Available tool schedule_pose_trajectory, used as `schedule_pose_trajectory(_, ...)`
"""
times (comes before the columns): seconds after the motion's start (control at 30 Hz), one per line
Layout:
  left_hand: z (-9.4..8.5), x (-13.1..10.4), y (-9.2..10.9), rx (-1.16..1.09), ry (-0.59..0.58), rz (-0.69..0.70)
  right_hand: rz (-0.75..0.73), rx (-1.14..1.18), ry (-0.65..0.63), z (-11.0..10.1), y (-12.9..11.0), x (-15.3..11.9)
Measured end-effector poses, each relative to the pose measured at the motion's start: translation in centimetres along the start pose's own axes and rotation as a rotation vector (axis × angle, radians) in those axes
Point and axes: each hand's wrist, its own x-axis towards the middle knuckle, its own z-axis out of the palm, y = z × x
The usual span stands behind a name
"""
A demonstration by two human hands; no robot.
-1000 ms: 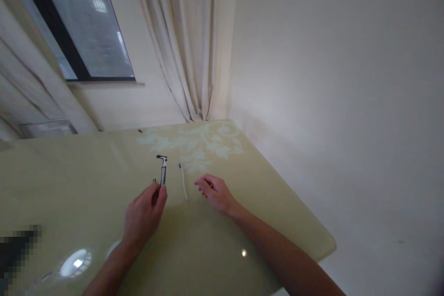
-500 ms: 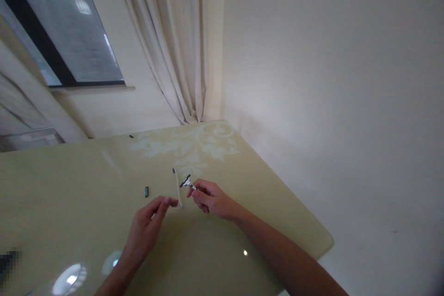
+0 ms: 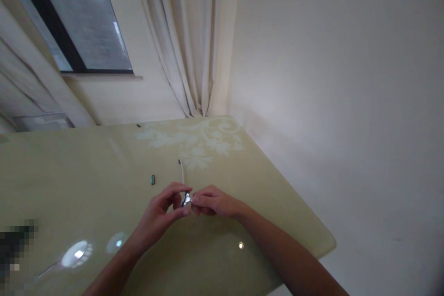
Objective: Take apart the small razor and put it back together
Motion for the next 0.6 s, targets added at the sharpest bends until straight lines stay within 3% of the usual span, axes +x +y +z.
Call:
schedule_pose_trajectory(0.17, 0.3, 0.2, 0.1, 0.037, 0.050, 0.070, -0.013, -0.067, 0.024, -0.1, 0.1, 0.1)
schedule_pose_trajectory(0.37, 0.6, 0.0, 0.4, 0.260, 0.210, 0.129, -0.083, -0.107, 0.100, 0.2, 0.5, 0.6)
schedule_pose_trajectory(0.6, 1.2, 0.2, 1.1, 0.442, 0.219, 0.193, -0.090, -0.081, 0.077, -0.3, 0.8, 0.5)
